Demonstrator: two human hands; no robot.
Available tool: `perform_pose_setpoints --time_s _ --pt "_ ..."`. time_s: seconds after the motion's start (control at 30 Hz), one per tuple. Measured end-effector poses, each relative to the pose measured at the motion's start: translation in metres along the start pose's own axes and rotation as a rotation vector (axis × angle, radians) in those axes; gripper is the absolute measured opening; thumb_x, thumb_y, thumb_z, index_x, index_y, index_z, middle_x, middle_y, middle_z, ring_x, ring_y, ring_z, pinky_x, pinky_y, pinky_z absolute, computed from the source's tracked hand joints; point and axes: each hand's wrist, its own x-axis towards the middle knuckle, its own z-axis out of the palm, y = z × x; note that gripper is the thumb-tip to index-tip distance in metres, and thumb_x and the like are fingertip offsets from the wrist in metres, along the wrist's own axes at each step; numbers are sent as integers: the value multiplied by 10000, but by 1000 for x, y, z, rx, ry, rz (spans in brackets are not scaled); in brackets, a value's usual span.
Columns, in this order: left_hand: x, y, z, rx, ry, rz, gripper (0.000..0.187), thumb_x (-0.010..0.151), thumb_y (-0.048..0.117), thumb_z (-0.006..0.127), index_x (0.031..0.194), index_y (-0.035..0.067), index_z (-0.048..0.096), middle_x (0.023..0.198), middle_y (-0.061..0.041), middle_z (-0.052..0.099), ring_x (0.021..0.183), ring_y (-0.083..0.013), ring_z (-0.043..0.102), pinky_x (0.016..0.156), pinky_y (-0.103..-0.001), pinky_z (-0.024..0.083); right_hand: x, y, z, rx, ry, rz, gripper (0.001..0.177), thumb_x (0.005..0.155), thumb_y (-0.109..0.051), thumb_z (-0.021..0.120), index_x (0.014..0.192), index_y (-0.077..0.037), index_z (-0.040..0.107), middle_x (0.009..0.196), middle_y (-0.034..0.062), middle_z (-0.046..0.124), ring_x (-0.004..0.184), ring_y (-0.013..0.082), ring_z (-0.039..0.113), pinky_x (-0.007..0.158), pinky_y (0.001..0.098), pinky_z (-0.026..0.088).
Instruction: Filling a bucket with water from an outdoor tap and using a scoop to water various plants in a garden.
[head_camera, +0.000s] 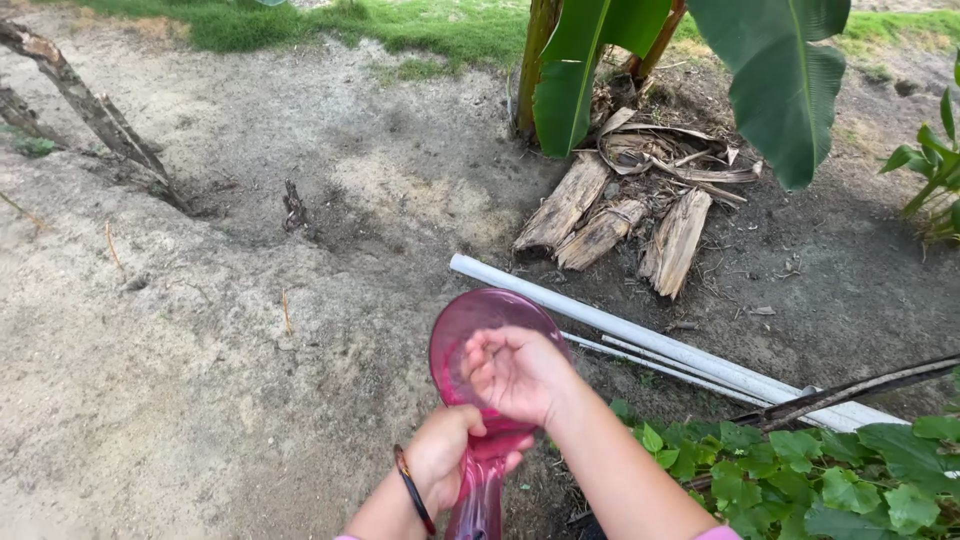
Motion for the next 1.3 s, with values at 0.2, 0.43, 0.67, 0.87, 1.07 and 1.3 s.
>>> perform_pose_setpoints --time_s 0.2,0.43,0.67,0.87,1.07,1.3 --pt "-29 17 -26 -84 143 49 450 856 12 373 1241 -154 536 1045 -303 745 897 -371 761 746 -438 640 -31 -33 27 22 -183 -45 180 1001 -105 527 1019 37 635 988 153 691 908 266 699 810 364 630" --pt "-57 29 -71 -161 252 97 491 864 27 364 1295 -161 506 1099 -347 735 895 -374 743 765 -419 644 -26 -54 -3 -332 218 -288 343 1007 -121 417 1230 82 580 1189 231 690 1141 333 673 1028 450 557" --pt "-69 40 -91 -234 241 108 497 864 37 363 1294 -182 479 1110 -344 723 891 -373 731 753 -418 638 -4 -42 -19 -380 382 -242 381 1024 -124 362 1264 103 551 1262 259 657 1212 371 643 1064 503 518" --pt "-78 62 -100 -228 228 97 494 863 29 366 1283 -192 502 1104 -344 727 913 -377 742 752 -414 639 21 -25 2 -412 409 -225 385 1025 -123 359 1263 108 555 1259 261 652 1214 378 641 1071 514 516" --pt "-86 78 -120 -210 238 85 488 866 24 371 1283 -189 510 1113 -339 728 937 -374 747 762 -411 641 52 -11 24 -470 394 -241 379 1021 -119 366 1253 112 557 1239 261 660 1199 375 650 1062 510 526" --pt "-94 105 -130 -202 249 75 475 873 19 362 1288 -165 503 1142 -344 722 962 -375 744 762 -413 641 78 4 52 -651 363 -263 364 1034 -159 376 1210 93 571 1207 244 669 1161 362 677 1015 484 559"
